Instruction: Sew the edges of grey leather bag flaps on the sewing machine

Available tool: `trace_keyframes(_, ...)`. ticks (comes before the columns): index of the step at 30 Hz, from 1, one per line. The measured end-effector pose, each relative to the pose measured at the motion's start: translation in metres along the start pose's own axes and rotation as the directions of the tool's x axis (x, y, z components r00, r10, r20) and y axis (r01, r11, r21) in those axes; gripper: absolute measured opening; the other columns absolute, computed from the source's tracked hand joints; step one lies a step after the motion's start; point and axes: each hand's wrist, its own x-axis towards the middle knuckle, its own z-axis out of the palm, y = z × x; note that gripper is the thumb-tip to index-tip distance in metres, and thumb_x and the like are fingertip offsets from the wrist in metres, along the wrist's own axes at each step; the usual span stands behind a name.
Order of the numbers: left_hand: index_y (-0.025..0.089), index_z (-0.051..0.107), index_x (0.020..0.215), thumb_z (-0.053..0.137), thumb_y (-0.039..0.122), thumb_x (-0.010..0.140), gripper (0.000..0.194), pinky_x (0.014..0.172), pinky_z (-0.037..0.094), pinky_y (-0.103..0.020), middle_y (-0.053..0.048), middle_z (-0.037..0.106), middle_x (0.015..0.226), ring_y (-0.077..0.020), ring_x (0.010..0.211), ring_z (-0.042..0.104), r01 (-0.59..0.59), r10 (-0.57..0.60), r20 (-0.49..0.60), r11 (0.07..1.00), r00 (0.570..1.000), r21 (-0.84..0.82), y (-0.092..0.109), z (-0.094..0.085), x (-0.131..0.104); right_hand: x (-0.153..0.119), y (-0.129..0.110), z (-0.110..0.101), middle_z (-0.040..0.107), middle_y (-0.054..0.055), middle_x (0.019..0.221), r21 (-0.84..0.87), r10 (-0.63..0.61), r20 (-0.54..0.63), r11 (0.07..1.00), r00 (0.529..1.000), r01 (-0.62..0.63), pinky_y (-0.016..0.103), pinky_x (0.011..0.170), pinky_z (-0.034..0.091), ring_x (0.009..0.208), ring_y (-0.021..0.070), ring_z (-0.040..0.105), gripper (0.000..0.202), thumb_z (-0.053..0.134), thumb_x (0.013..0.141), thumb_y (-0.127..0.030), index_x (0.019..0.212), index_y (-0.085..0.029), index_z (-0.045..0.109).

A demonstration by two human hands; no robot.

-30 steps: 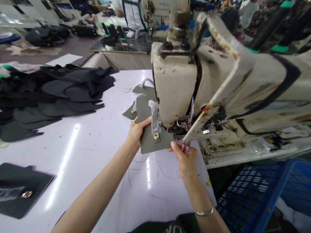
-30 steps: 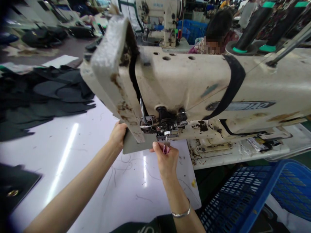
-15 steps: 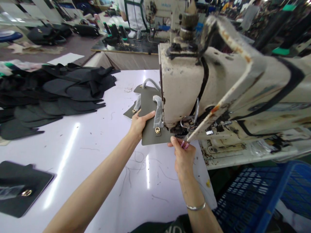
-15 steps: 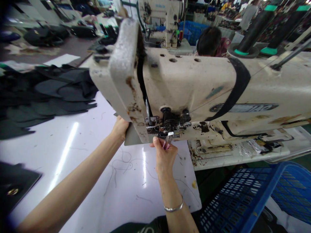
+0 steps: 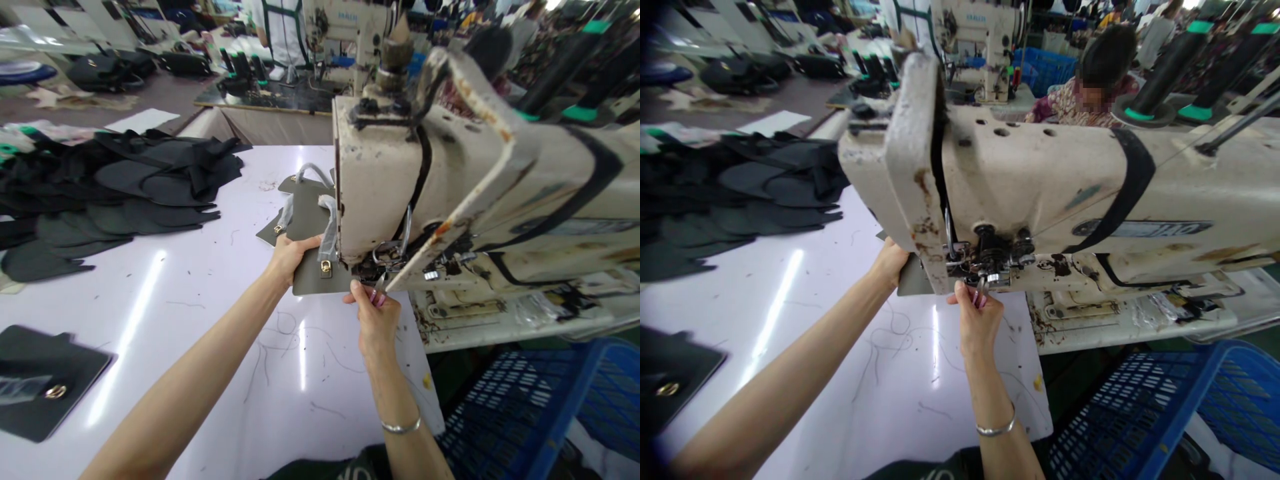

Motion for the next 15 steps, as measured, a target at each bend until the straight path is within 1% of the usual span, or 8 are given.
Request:
trace_keyframes(4,0.013,0.073,0.088,0.087,0.030,0.053,0.042,0.060,0.061,-0.036,-0.008,0.076,0.088,-0.0235,0.065,0.069,-0.026,0.026,-0.011,1.000,1.000,0.005,0.0044,0.0045,0.0007,0.0018,0.0011,0.0043,0.059,0.001,0.046,0.021,0.006,-0.033,1.000,0.999,-0.006,0.025,0.053,0.040,0.051,0.0139,0.054,0.046,0.069,0.079,-0.057,0.064,-0.014,0.077)
trace_keyframes(11,0.012,0.074,0.088,0.085,0.031,0.055,0.039,0.059,0.061,-0.037,-0.011,0.076,0.089,-0.0244,0.066,0.068,-0.032,0.034,-0.044,0.998,0.998,0.049,0.0051,0.0057,-0.0008,-0.0004,0.0004,0.0053,0.052,-0.001,0.042,0.060,0.030,-0.040,0.998,0.999,-0.027,0.025,0.052,0.039,0.050,0.0135,0.051,0.047,0.070,0.079,-0.057,0.065,-0.013,0.077)
trace_keyframes(15,0.014,0.073,0.089,0.085,0.029,0.055,0.039,0.064,0.062,-0.037,-0.009,0.076,0.090,-0.0246,0.070,0.070,-0.049,0.050,-0.033,0.999,0.998,0.019,0.0045,0.0043,0.0008,-0.0033,-0.0038,0.0068,0.056,0.000,0.048,0.124,0.068,-0.030,0.990,0.997,-0.064,0.024,0.053,0.038,0.051,0.0123,0.051,0.042,0.075,0.077,-0.053,0.066,-0.012,0.077)
